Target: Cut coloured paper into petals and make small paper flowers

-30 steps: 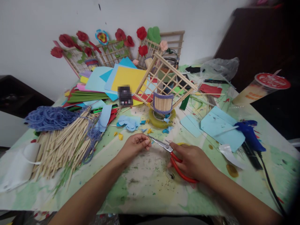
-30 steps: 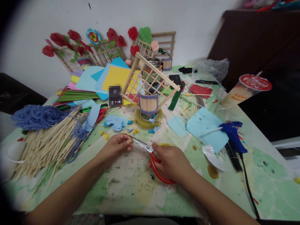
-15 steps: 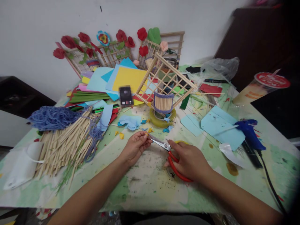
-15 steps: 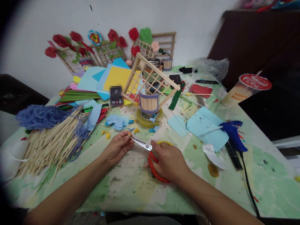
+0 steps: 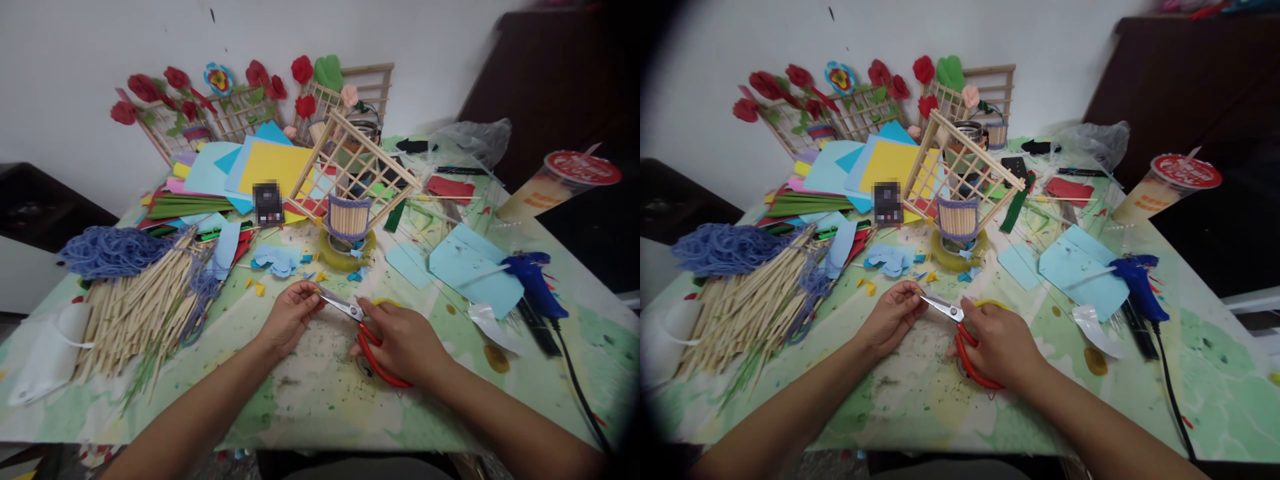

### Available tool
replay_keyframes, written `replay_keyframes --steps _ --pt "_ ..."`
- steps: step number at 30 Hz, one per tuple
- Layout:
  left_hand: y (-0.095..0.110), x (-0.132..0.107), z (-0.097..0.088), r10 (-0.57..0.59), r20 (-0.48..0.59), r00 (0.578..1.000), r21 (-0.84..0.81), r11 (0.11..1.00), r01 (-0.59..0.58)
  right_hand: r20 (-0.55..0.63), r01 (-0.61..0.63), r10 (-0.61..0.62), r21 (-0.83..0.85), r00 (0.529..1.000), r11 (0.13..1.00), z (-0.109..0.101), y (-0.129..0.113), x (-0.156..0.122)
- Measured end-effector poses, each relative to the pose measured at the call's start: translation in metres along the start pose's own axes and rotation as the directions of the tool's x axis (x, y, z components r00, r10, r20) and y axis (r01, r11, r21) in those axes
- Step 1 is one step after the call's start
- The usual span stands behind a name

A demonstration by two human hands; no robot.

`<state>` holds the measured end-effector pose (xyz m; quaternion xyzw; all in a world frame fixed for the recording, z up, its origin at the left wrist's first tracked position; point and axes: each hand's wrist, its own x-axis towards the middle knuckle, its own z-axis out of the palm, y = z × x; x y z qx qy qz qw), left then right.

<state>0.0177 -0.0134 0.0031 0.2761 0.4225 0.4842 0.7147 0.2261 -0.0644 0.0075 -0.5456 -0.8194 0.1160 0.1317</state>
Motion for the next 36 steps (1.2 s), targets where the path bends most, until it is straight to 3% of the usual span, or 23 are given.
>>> replay_keyframes --steps 16,36 --pt "-0.0044 0.0009 -0.0001 0.028 0.021 0.999 0.021 0.999 -0.029 -0.005 0.018 -0.018 0.049 1.0 0.999 0.0015 -0.0002 -0.0007" --pt "-0.0068 0.002 0.0003 0.019 -0.028 0.999 -0.02 1.0 -0.02 -0.017 0.055 -0.055 0.035 0.998 0.998 0.0002 -0.0018 -0.0008"
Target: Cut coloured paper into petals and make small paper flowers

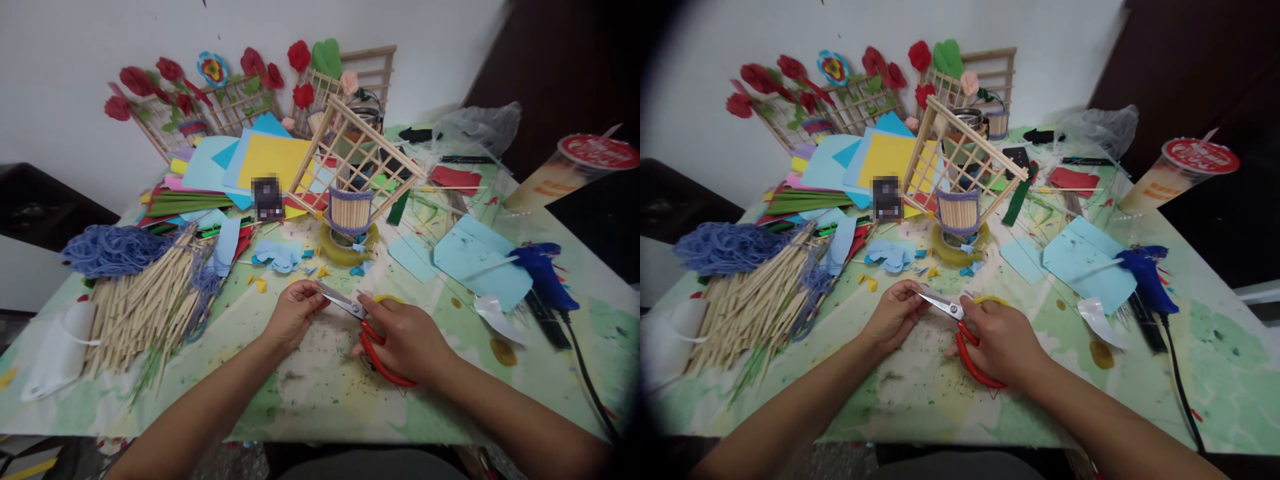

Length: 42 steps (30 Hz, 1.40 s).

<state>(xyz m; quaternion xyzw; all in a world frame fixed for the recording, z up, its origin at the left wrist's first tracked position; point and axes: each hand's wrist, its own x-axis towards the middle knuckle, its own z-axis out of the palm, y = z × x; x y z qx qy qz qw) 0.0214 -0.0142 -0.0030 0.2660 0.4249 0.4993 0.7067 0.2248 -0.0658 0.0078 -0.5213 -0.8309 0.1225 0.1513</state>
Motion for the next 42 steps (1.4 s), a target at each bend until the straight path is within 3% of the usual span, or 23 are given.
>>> replay_keyframes --steps 23,34,38,42 --pt "0.0015 -0.0028 -0.0022 -0.036 0.079 0.996 -0.041 0.998 0.039 -0.019 0.051 -0.05 0.074 0.999 0.996 0.0033 0.0001 -0.0016" --pt "0.0032 -0.0034 -0.0009 -0.038 0.081 0.996 -0.02 0.999 0.039 0.003 0.034 -0.034 0.073 0.999 0.997 0.0015 -0.0005 -0.0022" --pt "0.0038 -0.0029 -0.0034 -0.045 0.126 0.991 0.019 0.999 0.043 0.008 0.049 -0.05 0.071 0.999 0.996 0.002 -0.0003 -0.0024" --pt "0.0052 -0.0024 -0.0039 -0.034 0.143 0.989 0.071 0.997 0.024 -0.074 0.037 -0.035 0.026 0.997 0.999 0.0003 0.0058 -0.0017"
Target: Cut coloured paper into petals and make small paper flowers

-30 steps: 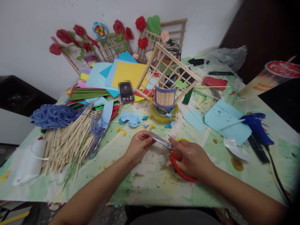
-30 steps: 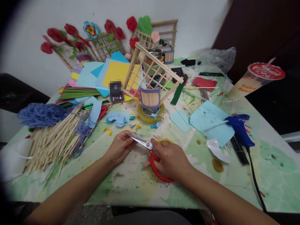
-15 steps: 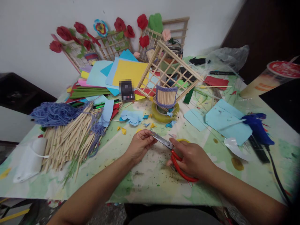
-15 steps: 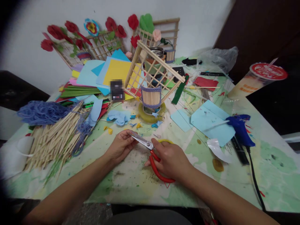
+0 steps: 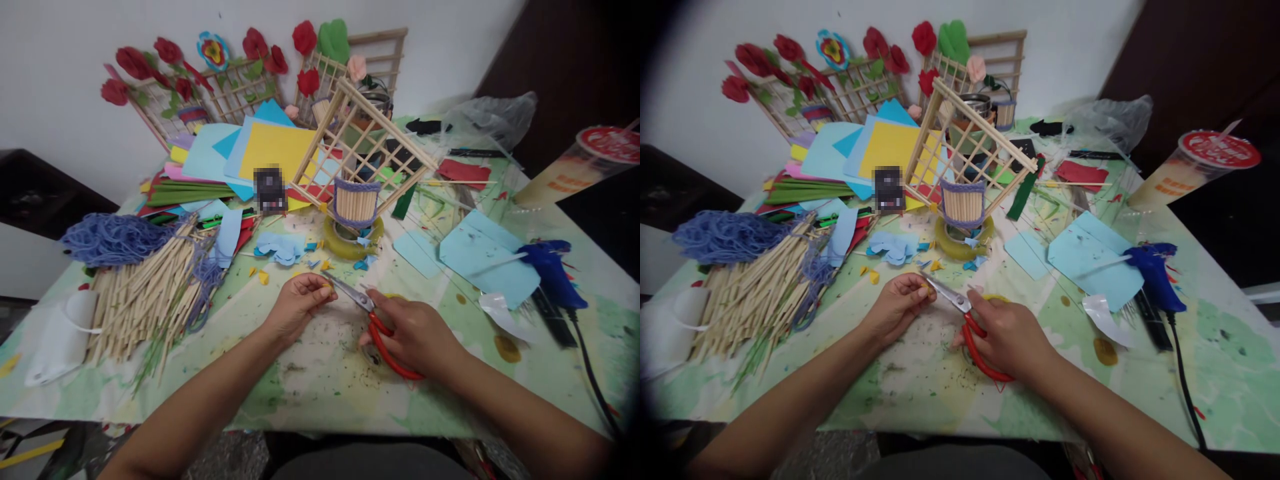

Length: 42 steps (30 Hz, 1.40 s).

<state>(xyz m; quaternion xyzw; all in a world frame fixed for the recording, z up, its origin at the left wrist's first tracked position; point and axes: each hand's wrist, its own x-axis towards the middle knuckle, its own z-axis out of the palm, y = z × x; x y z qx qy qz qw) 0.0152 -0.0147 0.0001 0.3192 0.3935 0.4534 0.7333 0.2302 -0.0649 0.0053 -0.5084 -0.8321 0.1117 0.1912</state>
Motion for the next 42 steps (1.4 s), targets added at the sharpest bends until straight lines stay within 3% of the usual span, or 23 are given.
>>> replay_keyframes --steps 4,13,26,42 --pt "0.002 0.001 0.002 0.022 -0.022 1.0 0.02 1.0 -0.022 -0.085 -0.068 0.063 -0.058 0.994 0.996 -0.007 0.01 0.002" --pt "0.002 0.003 0.003 0.054 -0.057 0.997 -0.002 0.999 -0.054 0.073 -0.041 0.05 -0.126 0.996 0.991 -0.011 0.005 0.006" --pt "0.005 0.002 0.003 0.0 -0.085 0.996 -0.024 1.0 -0.002 0.062 -0.048 0.057 -0.133 0.996 0.99 -0.008 0.008 0.006" --pt "0.005 0.003 0.0 0.044 -0.115 0.992 -0.011 0.999 -0.046 0.109 -0.067 0.081 -0.123 0.991 0.99 -0.007 0.006 0.006"
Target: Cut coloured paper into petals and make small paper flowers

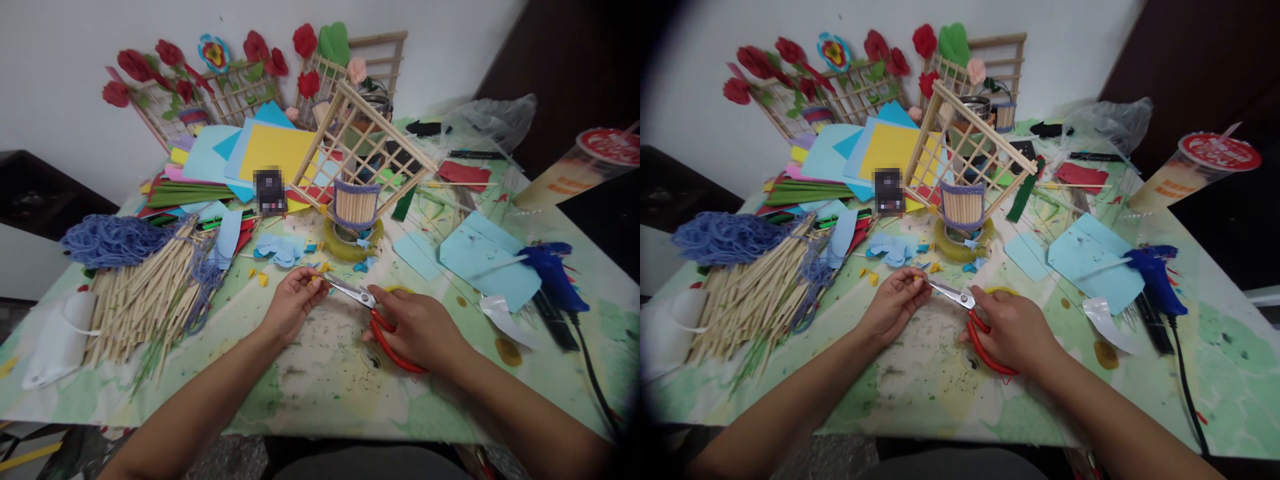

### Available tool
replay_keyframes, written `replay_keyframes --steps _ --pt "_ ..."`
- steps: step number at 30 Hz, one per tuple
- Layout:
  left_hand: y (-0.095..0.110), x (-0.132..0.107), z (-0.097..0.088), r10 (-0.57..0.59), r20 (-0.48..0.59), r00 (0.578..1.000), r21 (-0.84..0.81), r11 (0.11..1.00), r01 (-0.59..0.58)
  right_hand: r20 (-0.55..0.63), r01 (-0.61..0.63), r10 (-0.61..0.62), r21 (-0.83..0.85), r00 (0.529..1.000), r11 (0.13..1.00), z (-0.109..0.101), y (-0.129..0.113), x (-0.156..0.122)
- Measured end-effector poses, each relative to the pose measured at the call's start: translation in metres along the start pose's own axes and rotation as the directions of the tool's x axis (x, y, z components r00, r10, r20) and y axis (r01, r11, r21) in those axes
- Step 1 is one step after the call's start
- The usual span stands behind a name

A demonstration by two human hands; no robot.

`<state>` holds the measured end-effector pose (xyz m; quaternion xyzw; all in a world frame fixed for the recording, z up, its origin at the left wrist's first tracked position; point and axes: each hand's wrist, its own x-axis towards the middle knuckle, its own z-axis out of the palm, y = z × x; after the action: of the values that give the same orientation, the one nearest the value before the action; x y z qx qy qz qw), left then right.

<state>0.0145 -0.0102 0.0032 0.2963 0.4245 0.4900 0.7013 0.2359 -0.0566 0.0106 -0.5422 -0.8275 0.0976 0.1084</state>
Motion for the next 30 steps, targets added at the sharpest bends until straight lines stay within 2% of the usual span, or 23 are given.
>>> replay_keyframes --steps 7,15,30 --pt "0.0008 -0.0005 0.0013 -0.043 -0.019 0.999 -0.083 0.996 0.041 -0.015 0.017 -0.017 -0.012 1.0 1.0 0.0007 -0.0023 -0.0005" --pt "-0.0025 -0.0002 0.0014 -0.088 0.045 0.995 -0.18 0.979 0.094 -0.011 0.019 -0.019 -0.024 1.0 1.0 0.0061 -0.0024 -0.0012" --pt "-0.0039 -0.0018 0.0021 -0.101 0.116 0.988 -0.204 0.971 0.123 -0.029 0.047 -0.047 -0.018 0.998 0.999 0.0053 -0.0035 -0.0011"
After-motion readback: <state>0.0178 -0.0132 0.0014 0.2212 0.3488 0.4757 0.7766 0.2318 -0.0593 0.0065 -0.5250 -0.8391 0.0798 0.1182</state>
